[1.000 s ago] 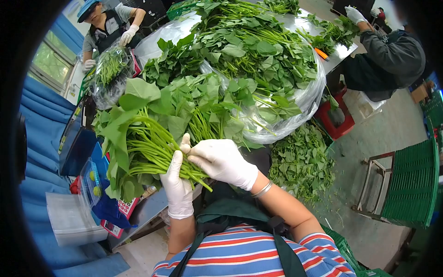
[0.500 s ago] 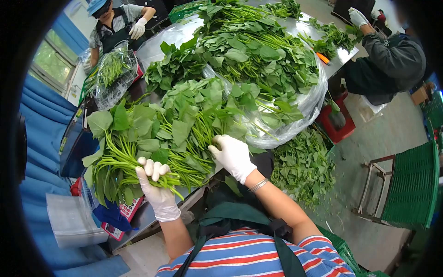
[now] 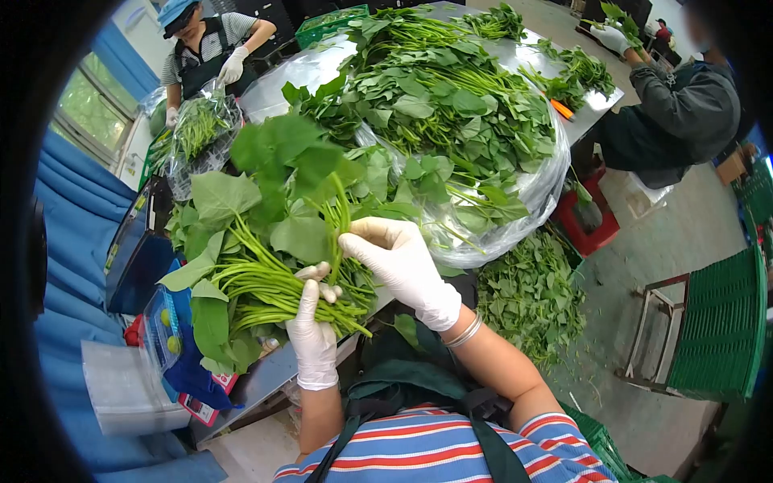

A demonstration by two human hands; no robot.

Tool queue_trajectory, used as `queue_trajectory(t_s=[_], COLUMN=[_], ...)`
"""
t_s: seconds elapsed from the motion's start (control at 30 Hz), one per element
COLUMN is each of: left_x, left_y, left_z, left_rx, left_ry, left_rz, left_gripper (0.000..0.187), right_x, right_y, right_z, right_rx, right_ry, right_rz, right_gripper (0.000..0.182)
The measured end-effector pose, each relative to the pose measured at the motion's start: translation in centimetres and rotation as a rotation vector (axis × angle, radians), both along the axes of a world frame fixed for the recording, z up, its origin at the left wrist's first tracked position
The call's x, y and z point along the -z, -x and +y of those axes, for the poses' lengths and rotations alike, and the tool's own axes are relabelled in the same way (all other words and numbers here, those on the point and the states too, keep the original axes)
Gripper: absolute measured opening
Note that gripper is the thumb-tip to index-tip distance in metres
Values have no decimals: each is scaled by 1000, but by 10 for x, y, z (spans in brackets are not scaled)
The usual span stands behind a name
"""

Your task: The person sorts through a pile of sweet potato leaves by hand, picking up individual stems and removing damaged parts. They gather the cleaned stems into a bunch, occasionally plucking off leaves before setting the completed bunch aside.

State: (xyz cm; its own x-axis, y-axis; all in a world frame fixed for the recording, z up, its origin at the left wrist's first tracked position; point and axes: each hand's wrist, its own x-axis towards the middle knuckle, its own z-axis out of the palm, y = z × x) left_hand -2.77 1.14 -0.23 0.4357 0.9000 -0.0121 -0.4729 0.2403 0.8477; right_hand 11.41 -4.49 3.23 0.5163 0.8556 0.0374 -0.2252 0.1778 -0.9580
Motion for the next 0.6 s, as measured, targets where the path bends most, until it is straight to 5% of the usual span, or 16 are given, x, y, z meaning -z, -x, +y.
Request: queue_trajectory(t_s=[0.2, 0.27, 0.33, 0.43, 0.5, 0.6], left_x=[2, 1, 1, -7, -5, -6], left_y=[-3, -5, -5, -6, -5, -7], left_z=[-9, -10, -10, -12, -12, -17], left_rx=[23, 0, 2, 8, 47, 94], left_ry=[25, 43, 78, 116, 68, 41], left_rz=[28, 10, -37, -97, -77, -67], left_gripper=[19, 17, 14, 13, 14, 15], right_x=[-7, 2, 7, 21, 26, 3], right_y=[16, 18, 18, 15, 12, 9], right_z=[1, 1, -1, 2, 5, 2], right_rx=[-67, 163, 225, 231, -249, -445], right_ry=[-4, -1, -20, -123, -57, -39], right_rz=[131, -613, -714, -670, 96, 229], right_gripper=[12, 11, 10, 14, 25, 33])
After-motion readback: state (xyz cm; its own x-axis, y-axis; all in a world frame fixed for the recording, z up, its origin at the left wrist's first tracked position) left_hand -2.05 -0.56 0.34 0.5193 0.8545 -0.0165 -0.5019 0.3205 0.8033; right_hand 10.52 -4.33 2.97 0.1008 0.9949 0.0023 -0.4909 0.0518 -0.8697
